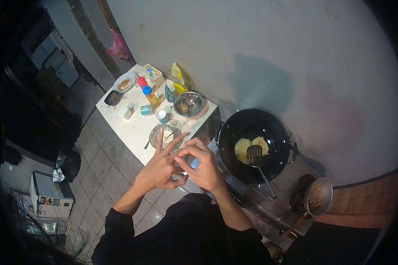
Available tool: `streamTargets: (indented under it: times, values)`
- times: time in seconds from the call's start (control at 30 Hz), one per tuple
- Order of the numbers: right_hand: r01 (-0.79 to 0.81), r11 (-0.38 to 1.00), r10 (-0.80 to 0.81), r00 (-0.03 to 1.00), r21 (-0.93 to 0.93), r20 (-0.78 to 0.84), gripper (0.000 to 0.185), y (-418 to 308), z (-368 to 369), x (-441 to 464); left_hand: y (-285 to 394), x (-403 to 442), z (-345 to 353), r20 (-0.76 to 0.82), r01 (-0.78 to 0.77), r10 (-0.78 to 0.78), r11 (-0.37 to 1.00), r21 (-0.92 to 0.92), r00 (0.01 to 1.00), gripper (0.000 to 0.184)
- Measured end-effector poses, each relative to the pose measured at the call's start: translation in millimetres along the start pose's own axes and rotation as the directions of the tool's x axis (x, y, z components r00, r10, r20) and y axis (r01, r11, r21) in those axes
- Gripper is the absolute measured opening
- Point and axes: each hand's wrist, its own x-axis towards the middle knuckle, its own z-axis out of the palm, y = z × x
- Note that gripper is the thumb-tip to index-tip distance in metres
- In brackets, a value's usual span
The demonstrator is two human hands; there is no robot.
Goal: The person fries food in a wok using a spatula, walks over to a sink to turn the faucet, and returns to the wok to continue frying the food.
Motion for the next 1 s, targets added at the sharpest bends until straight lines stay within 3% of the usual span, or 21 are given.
streamTargets:
  times: [0.23, 0.37, 0.53, 0.67, 0.73, 0.83, 1.0]
  values:
    - [-0.003, 0.964, 0.015, 0.999, 0.264, -0.045, 0.014, 17, 1, -9, -6, -7, -12, 0.012, 0.116, -0.117, 0.991, 0.064, 0.993, 0.02]
    - [-0.053, 0.98, 0.055, 0.998, 0.193, -0.004, 0.014, 37, 7, -18, -12, -17, -10, -0.059, 0.2, -0.196, 0.977, 0.073, 0.979, 0.029]
    - [-0.35, 0.896, 0.347, 0.936, 0.275, 0.062, 0.007, 41, 24, -21, -11, -24, -9, -0.121, 0.238, -0.233, 0.971, 0.036, 0.965, 0.036]
    - [-0.324, 0.89, 0.332, 0.943, 0.322, 0.031, 0.008, 44, 29, -21, -10, -32, -9, -0.128, 0.269, -0.264, 0.963, 0.017, 0.956, 0.034]
    - [-0.206, 0.964, 0.195, 0.977, 0.169, 0.082, 0.012, 39, 26, -16, -10, -34, -7, -0.132, 0.266, -0.262, 0.964, 0.01, 0.956, 0.032]
    - [-0.201, 0.97, 0.181, 0.973, 0.14, 0.144, 0.01, 34, 31, -13, -8, -35, -6, -0.138, 0.266, -0.266, 0.964, -0.013, 0.954, 0.028]
    - [-0.229, 0.939, 0.182, 0.964, 0.256, 0.195, 0.005, 44, 42, -18, -6, -39, -8, -0.104, 0.259, -0.261, 0.965, -0.033, 0.96, 0.028]
